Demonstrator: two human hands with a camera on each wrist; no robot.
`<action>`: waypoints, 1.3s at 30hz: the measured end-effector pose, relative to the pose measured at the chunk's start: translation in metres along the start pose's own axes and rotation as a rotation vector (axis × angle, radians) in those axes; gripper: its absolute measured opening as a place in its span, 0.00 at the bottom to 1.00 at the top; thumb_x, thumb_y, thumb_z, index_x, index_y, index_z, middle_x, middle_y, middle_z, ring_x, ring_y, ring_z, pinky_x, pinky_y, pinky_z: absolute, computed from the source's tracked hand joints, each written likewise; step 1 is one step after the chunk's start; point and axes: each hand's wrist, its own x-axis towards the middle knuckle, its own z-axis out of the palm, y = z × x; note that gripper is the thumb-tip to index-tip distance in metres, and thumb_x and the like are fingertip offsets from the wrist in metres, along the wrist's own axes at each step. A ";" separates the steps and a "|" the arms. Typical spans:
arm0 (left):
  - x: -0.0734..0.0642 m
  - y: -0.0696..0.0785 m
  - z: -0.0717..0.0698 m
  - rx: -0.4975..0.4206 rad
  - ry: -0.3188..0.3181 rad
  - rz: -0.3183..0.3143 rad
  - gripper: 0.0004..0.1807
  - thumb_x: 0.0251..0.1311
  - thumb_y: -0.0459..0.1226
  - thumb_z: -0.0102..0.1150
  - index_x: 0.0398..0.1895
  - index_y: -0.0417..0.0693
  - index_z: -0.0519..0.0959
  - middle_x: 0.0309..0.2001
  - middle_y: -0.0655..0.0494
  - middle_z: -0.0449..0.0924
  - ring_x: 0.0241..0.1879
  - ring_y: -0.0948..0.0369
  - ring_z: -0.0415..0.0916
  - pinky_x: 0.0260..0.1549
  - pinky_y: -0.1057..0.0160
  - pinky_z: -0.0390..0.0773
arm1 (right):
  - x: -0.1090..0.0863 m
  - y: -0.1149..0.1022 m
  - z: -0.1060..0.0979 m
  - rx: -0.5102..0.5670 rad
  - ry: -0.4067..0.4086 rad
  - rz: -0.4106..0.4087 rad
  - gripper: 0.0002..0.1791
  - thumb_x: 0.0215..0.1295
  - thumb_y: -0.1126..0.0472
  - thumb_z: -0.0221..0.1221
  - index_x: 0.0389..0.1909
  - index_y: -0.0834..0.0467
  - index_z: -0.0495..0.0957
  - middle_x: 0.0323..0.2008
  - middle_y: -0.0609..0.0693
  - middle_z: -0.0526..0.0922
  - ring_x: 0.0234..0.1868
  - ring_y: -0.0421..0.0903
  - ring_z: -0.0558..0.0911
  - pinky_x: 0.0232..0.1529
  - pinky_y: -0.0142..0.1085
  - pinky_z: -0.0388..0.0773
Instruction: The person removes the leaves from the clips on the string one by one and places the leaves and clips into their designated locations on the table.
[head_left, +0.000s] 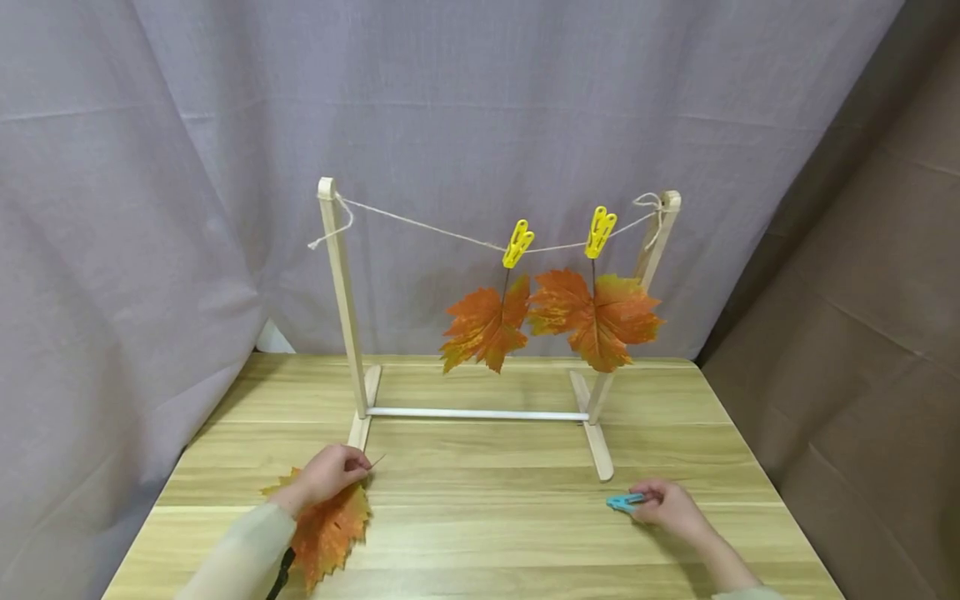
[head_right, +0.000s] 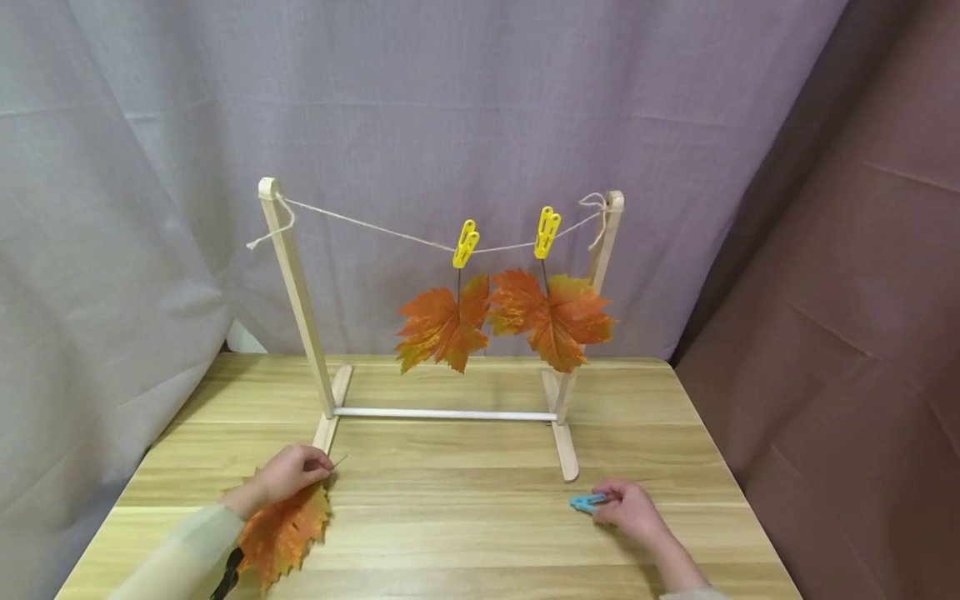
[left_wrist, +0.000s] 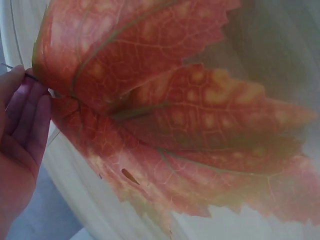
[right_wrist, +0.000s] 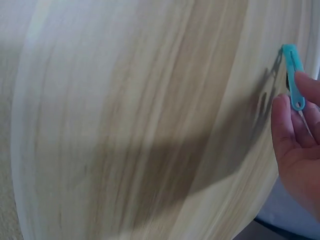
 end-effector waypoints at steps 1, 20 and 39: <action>0.000 0.000 0.001 -0.001 0.002 -0.004 0.04 0.57 0.31 0.59 0.31 0.40 0.82 0.28 0.57 0.82 0.29 0.68 0.75 0.30 0.68 0.75 | 0.001 0.001 0.001 -0.021 0.014 0.009 0.23 0.44 0.71 0.64 0.45 0.74 0.75 0.34 0.57 0.81 0.29 0.41 0.75 0.29 0.28 0.74; 0.000 -0.004 0.013 -0.082 0.052 -0.102 0.03 0.57 0.33 0.60 0.31 0.42 0.81 0.29 0.56 0.83 0.29 0.67 0.76 0.30 0.69 0.75 | 0.002 0.001 -0.003 -0.085 0.036 0.050 0.25 0.46 0.71 0.64 0.48 0.71 0.74 0.40 0.59 0.81 0.31 0.43 0.74 0.29 0.29 0.72; 0.041 0.037 -0.049 -0.345 0.271 -0.086 0.10 0.58 0.33 0.59 0.40 0.33 0.80 0.37 0.41 0.83 0.29 0.68 0.75 0.30 0.71 0.74 | 0.003 -0.107 -0.072 0.129 0.068 -0.233 0.25 0.64 0.60 0.58 0.57 0.72 0.67 0.39 0.30 0.76 0.36 0.27 0.76 0.37 0.30 0.78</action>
